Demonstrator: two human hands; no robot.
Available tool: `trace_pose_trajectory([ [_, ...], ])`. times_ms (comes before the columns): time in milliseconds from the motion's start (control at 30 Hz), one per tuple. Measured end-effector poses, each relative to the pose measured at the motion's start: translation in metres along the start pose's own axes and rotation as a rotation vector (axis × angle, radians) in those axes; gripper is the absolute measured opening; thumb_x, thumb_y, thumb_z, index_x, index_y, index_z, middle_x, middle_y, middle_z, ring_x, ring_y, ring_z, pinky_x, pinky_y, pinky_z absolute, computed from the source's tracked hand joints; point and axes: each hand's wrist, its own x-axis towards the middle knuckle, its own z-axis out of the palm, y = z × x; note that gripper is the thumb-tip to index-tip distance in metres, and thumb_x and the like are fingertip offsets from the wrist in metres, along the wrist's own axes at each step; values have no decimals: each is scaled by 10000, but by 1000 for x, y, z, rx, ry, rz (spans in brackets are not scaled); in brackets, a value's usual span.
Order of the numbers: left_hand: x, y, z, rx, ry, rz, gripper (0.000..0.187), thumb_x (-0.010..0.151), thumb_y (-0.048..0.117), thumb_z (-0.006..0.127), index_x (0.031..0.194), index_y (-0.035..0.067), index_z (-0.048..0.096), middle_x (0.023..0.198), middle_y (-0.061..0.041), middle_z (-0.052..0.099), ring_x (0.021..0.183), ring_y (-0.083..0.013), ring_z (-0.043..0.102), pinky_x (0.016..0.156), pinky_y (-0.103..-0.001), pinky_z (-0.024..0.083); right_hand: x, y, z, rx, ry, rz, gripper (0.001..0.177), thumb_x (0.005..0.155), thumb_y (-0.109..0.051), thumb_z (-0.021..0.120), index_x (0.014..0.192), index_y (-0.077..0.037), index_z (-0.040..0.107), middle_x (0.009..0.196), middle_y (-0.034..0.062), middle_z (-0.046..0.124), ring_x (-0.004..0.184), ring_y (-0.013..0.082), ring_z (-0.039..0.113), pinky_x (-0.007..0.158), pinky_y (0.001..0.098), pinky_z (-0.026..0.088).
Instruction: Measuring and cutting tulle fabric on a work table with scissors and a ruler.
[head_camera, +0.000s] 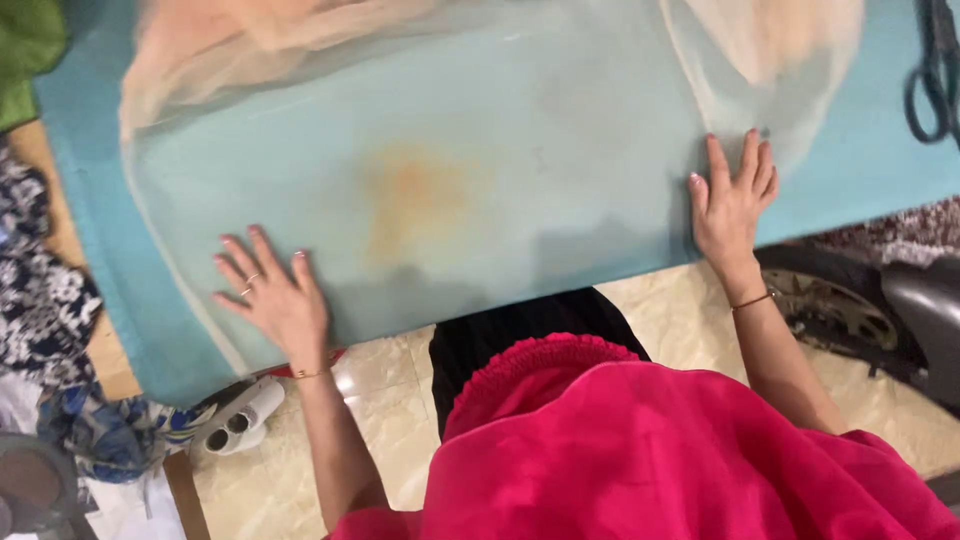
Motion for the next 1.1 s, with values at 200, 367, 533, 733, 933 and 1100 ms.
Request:
trace_pose_trajectory([
  [200, -13, 24, 4, 24, 15, -73, 659, 1124, 459, 419, 1694, 162, 275, 1759, -145, 117, 1628, -363, 68, 1244, -683, -31, -30, 68, -17, 1, 47, 121, 528, 1141, -232, 601, 1639, -105, 479, 1714, 278, 234, 1551, 504, 229, 1252, 622, 173],
  [367, -43, 112, 24, 18, 36, 47, 667, 1130, 467, 439, 1693, 142, 287, 1752, -181, 111, 1623, -384, 52, 1235, -696, -31, -37, 149, -23, -6, 106, 166, 490, 1185, -174, 591, 1652, -105, 460, 1747, 255, 225, 1588, 464, 229, 1279, 603, 169],
  [533, -118, 284, 86, 5, -81, 358, 745, 990, 473, 596, 1628, 161, 371, 1721, -127, 225, 1600, -334, 145, 1217, -712, 42, -11, 274, -36, -9, 159, 176, 504, 1155, -126, 604, 1631, -69, 447, 1732, 270, 236, 1582, 468, 244, 1283, 584, 179],
  [733, -193, 446, 161, -161, -5, 656, 791, 947, 507, 691, 1602, 158, 418, 1685, -110, 314, 1569, -305, 275, 1226, -723, 137, 29, 409, -17, 34, 166, 23, 513, 1107, -59, 637, 1584, -17, 455, 1584, 287, 416, 1440, 458, 390, 1219, 529, 305],
  [933, -233, 509, 177, -179, -97, 712, 733, 920, 499, 673, 1524, 140, 464, 1618, -127, 369, 1531, -309, 278, 1184, -736, 147, 56, 400, -45, 129, 142, -113, 507, 975, 17, 668, 1464, -8, 535, 1344, 258, 537, 1258, 439, 478, 1110, 511, 396],
  [1100, -250, 513, 197, -155, -103, 716, 574, 966, 422, 648, 1472, 176, 533, 1504, -80, 478, 1494, -292, 365, 1211, -708, 166, 77, 410, -41, 249, 122, -129, 499, 858, 95, 644, 1337, 32, 518, 1286, 261, 512, 1250, 440, 477, 1096, 486, 419],
])
